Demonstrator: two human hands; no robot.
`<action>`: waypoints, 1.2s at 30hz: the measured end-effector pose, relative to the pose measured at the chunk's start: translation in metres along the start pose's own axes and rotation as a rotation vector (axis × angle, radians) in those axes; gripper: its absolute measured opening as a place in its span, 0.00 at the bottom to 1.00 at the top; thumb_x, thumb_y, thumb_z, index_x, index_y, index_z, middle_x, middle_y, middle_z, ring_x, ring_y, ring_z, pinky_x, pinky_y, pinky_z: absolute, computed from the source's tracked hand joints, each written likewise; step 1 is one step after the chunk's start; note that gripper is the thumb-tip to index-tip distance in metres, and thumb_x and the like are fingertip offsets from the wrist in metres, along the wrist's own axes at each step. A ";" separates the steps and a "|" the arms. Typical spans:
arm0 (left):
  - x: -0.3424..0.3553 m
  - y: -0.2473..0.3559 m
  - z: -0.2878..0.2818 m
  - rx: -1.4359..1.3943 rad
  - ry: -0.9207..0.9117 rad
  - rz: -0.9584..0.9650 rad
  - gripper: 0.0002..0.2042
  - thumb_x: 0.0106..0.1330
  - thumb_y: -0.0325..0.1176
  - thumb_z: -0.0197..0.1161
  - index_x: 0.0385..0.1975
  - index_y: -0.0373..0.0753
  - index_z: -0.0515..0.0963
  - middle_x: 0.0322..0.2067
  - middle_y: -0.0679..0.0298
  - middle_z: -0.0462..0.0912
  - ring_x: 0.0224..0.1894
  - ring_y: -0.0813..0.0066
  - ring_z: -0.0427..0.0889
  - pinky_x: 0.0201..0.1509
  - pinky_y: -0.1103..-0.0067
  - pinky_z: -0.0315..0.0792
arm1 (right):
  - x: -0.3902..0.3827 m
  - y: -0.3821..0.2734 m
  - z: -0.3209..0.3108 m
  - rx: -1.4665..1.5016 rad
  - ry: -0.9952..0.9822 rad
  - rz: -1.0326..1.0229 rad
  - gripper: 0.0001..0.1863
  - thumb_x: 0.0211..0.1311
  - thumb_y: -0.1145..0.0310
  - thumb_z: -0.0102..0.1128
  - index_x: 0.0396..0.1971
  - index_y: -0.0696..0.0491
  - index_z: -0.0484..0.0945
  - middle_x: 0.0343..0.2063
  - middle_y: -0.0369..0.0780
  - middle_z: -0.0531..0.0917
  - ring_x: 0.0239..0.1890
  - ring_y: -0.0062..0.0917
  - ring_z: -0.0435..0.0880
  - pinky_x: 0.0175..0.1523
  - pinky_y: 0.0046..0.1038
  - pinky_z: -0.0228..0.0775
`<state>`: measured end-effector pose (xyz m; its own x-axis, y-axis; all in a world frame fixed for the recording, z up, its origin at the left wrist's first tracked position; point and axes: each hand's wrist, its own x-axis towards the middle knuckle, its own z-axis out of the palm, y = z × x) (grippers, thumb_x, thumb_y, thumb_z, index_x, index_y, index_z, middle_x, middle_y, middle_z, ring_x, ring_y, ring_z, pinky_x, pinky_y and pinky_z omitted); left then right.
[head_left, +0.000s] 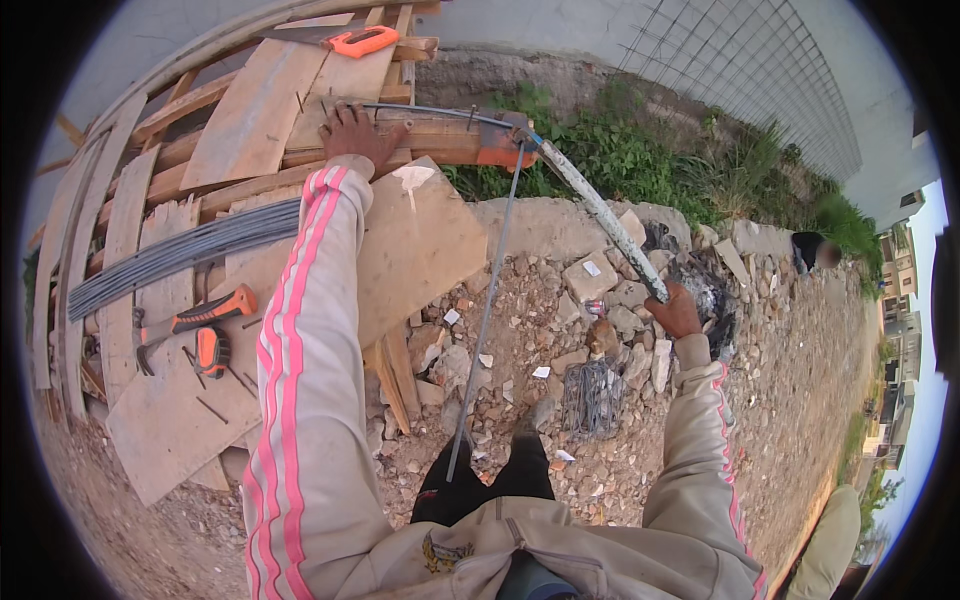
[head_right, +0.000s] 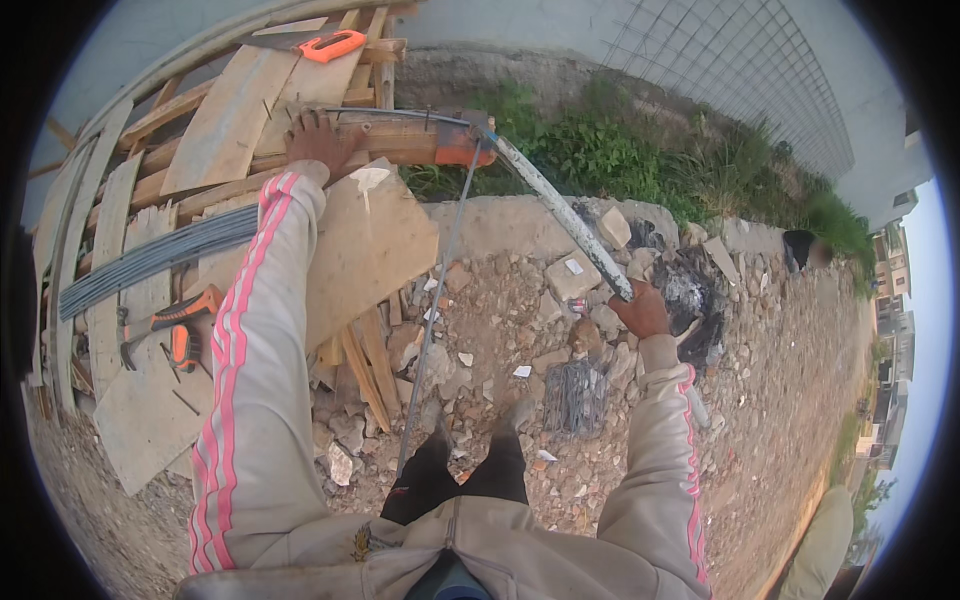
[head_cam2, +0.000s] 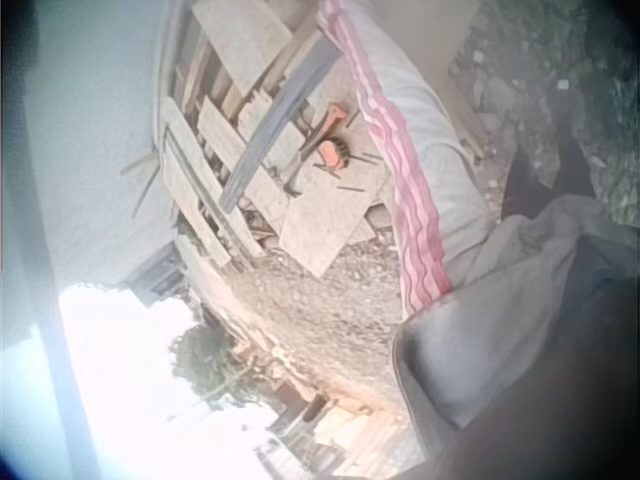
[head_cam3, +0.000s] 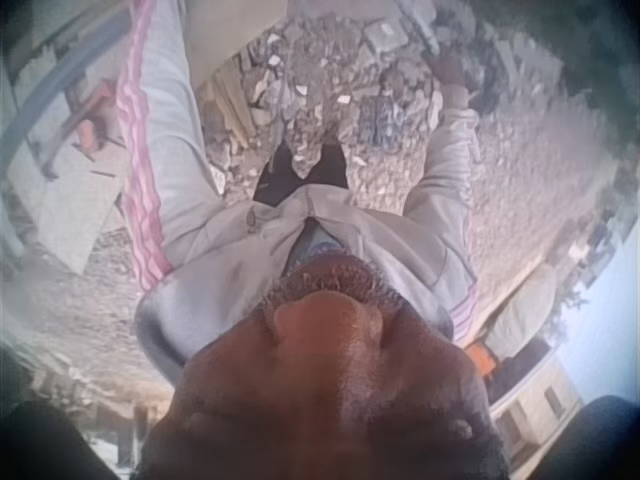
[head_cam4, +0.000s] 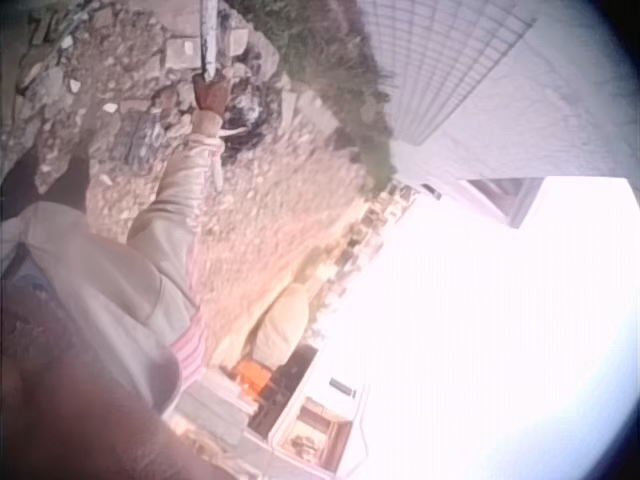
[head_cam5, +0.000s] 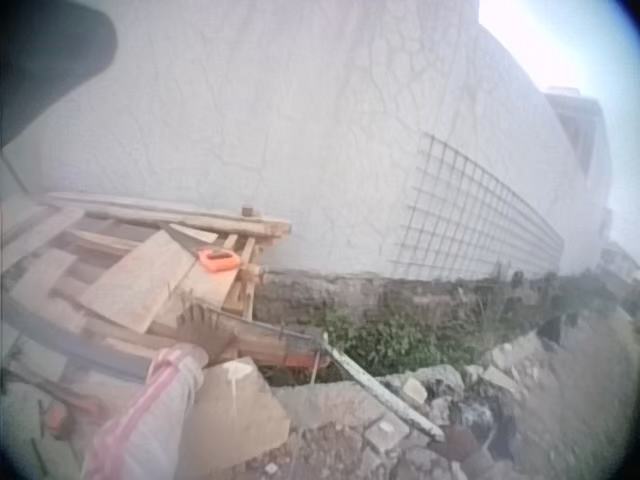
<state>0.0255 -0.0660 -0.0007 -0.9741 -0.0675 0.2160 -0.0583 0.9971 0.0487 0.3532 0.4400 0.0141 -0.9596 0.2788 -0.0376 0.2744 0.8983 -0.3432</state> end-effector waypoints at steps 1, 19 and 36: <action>0.000 0.000 0.001 0.017 -0.005 0.003 0.51 0.65 0.76 0.46 0.75 0.35 0.58 0.75 0.48 0.56 0.78 0.51 0.52 0.77 0.54 0.51 | -0.003 -0.004 0.002 0.003 0.008 -0.002 0.17 0.50 0.60 0.70 0.34 0.58 0.83 0.25 0.50 0.83 0.30 0.43 0.84 0.40 0.41 0.75; 0.005 0.005 -0.004 0.054 -0.075 0.024 0.52 0.66 0.76 0.44 0.76 0.34 0.55 0.76 0.45 0.53 0.78 0.47 0.52 0.78 0.54 0.54 | -0.003 0.000 -0.007 -0.038 0.054 -0.080 0.17 0.49 0.62 0.69 0.40 0.52 0.85 0.29 0.51 0.86 0.34 0.50 0.85 0.40 0.46 0.77; 0.051 -0.007 -0.003 0.017 -0.112 -0.016 0.27 0.63 0.56 0.67 0.56 0.46 0.78 0.64 0.46 0.72 0.52 0.46 0.85 0.55 0.57 0.80 | -0.082 -0.216 0.133 1.034 -0.139 -0.164 0.25 0.66 0.53 0.70 0.53 0.56 0.81 0.33 0.41 0.88 0.35 0.24 0.86 0.44 0.31 0.78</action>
<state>-0.0226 -0.0766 0.0132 -0.9913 -0.0798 0.1047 -0.0766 0.9965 0.0341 0.3645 0.1784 -0.0332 -0.9968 0.0797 -0.0033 0.0174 0.1762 -0.9842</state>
